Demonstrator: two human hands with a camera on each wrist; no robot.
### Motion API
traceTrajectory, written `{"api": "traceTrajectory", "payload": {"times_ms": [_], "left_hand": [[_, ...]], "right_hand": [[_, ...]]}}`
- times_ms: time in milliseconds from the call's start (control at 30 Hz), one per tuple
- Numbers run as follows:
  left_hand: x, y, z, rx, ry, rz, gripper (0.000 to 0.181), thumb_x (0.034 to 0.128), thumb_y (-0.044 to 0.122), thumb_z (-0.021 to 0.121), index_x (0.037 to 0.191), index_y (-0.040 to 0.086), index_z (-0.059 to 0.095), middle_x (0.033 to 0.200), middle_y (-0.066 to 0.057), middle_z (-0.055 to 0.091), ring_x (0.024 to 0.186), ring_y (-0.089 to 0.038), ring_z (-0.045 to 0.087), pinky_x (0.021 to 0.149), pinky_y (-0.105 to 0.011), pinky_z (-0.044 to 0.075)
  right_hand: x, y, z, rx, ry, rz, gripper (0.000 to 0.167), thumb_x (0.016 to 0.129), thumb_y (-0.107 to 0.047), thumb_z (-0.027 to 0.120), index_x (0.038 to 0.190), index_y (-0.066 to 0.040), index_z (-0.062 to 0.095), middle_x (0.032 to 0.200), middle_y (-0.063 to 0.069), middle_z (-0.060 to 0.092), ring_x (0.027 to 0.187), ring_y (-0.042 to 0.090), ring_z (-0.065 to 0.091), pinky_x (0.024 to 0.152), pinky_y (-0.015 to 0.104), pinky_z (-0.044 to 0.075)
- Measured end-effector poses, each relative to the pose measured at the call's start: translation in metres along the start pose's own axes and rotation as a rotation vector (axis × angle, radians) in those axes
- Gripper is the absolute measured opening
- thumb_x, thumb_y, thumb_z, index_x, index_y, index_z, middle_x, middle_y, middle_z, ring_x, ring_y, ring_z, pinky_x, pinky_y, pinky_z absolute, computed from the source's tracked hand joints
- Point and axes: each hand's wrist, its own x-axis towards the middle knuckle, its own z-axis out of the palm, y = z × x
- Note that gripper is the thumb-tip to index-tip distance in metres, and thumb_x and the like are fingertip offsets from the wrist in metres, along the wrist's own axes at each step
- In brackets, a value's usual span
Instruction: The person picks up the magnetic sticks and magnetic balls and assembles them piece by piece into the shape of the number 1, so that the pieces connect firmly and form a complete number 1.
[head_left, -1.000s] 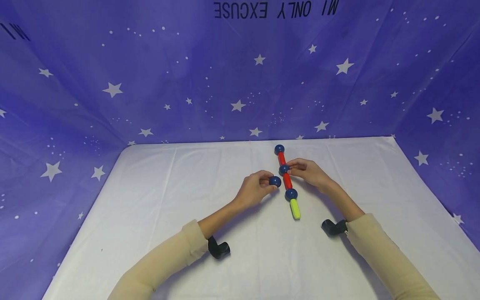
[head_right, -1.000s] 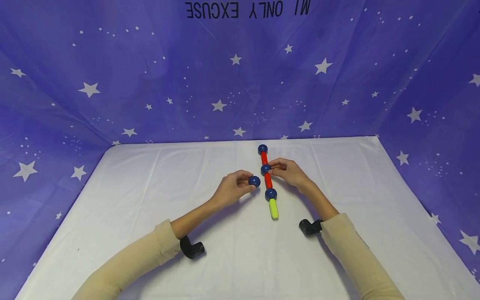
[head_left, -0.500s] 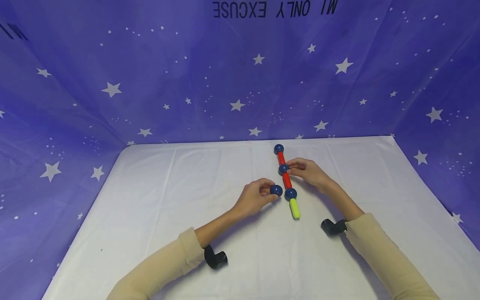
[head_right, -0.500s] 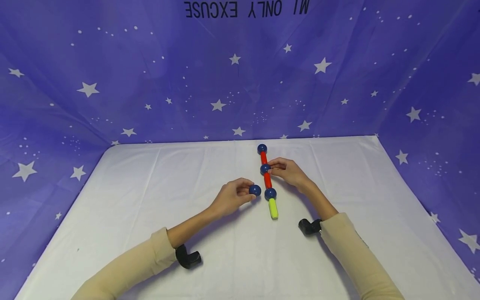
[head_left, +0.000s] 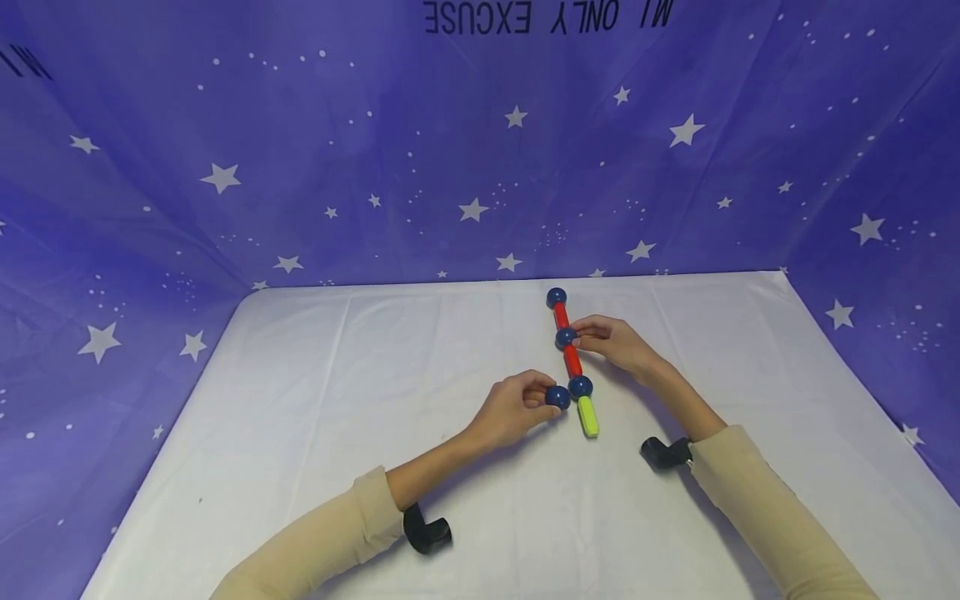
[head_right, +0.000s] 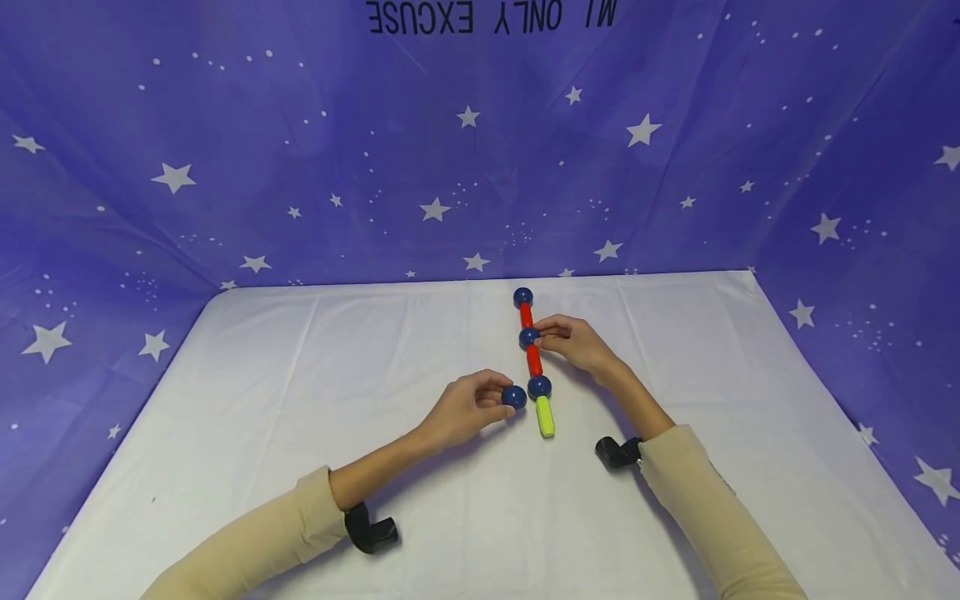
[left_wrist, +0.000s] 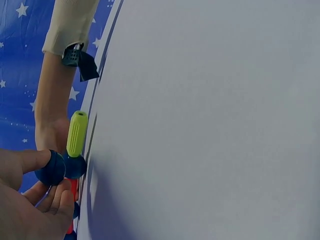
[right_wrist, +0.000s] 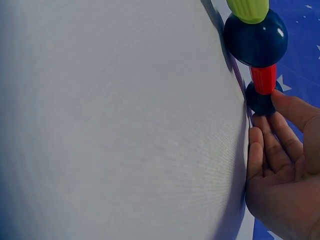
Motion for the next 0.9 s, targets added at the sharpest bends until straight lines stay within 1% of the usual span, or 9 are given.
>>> {"api": "traceTrajectory", "payload": {"times_ms": [200, 333, 500, 667, 900], "left_hand": [[-0.004, -0.001, 0.004, 0.006, -0.029, -0.011, 0.033, 0.0868, 0.005, 0.077, 0.116, -0.002, 0.066, 0.099, -0.006, 0.072, 0.092, -0.014, 0.069, 0.08, -0.021, 0.054], [-0.006, -0.003, 0.006, -0.008, -0.036, -0.009, 0.032, 0.0859, 0.004, 0.077, 0.115, -0.003, 0.066, 0.097, -0.006, 0.072, 0.09, -0.013, 0.069, 0.078, -0.021, 0.054], [-0.008, -0.005, 0.01, -0.037, -0.049, -0.005, 0.031, 0.0845, 0.001, 0.078, 0.113, -0.004, 0.066, 0.096, -0.007, 0.073, 0.088, -0.014, 0.07, 0.076, -0.021, 0.054], [-0.01, -0.007, 0.013, -0.033, -0.068, -0.014, 0.032, 0.0839, 0.002, 0.079, 0.113, -0.003, 0.066, 0.095, -0.005, 0.073, 0.086, -0.01, 0.069, 0.075, -0.02, 0.054], [-0.014, -0.003, 0.017, -0.036, -0.086, -0.024, 0.032, 0.0834, 0.002, 0.079, 0.113, -0.003, 0.067, 0.094, -0.004, 0.073, 0.085, -0.008, 0.068, 0.075, -0.019, 0.054]], "right_hand": [[-0.001, -0.001, 0.001, -0.006, 0.005, 0.008, 0.038, 0.096, -0.018, 0.069, 0.129, -0.001, 0.061, 0.124, 0.018, 0.065, 0.121, 0.034, 0.056, 0.111, 0.055, 0.031], [-0.001, -0.002, 0.001, -0.007, 0.008, 0.008, 0.039, 0.095, -0.019, 0.07, 0.129, -0.002, 0.062, 0.124, 0.018, 0.066, 0.123, 0.034, 0.054, 0.11, 0.057, 0.029], [-0.001, -0.001, 0.001, -0.007, 0.016, 0.012, 0.039, 0.095, -0.019, 0.071, 0.129, -0.002, 0.062, 0.124, 0.018, 0.065, 0.123, 0.034, 0.054, 0.11, 0.056, 0.03], [-0.001, -0.002, 0.001, -0.01, 0.016, 0.014, 0.039, 0.096, -0.02, 0.07, 0.129, -0.002, 0.062, 0.125, 0.018, 0.065, 0.124, 0.035, 0.053, 0.11, 0.057, 0.03], [-0.003, -0.004, 0.001, -0.002, 0.01, 0.013, 0.036, 0.097, -0.017, 0.067, 0.129, -0.001, 0.062, 0.125, 0.019, 0.065, 0.124, 0.035, 0.052, 0.11, 0.056, 0.029]]}}
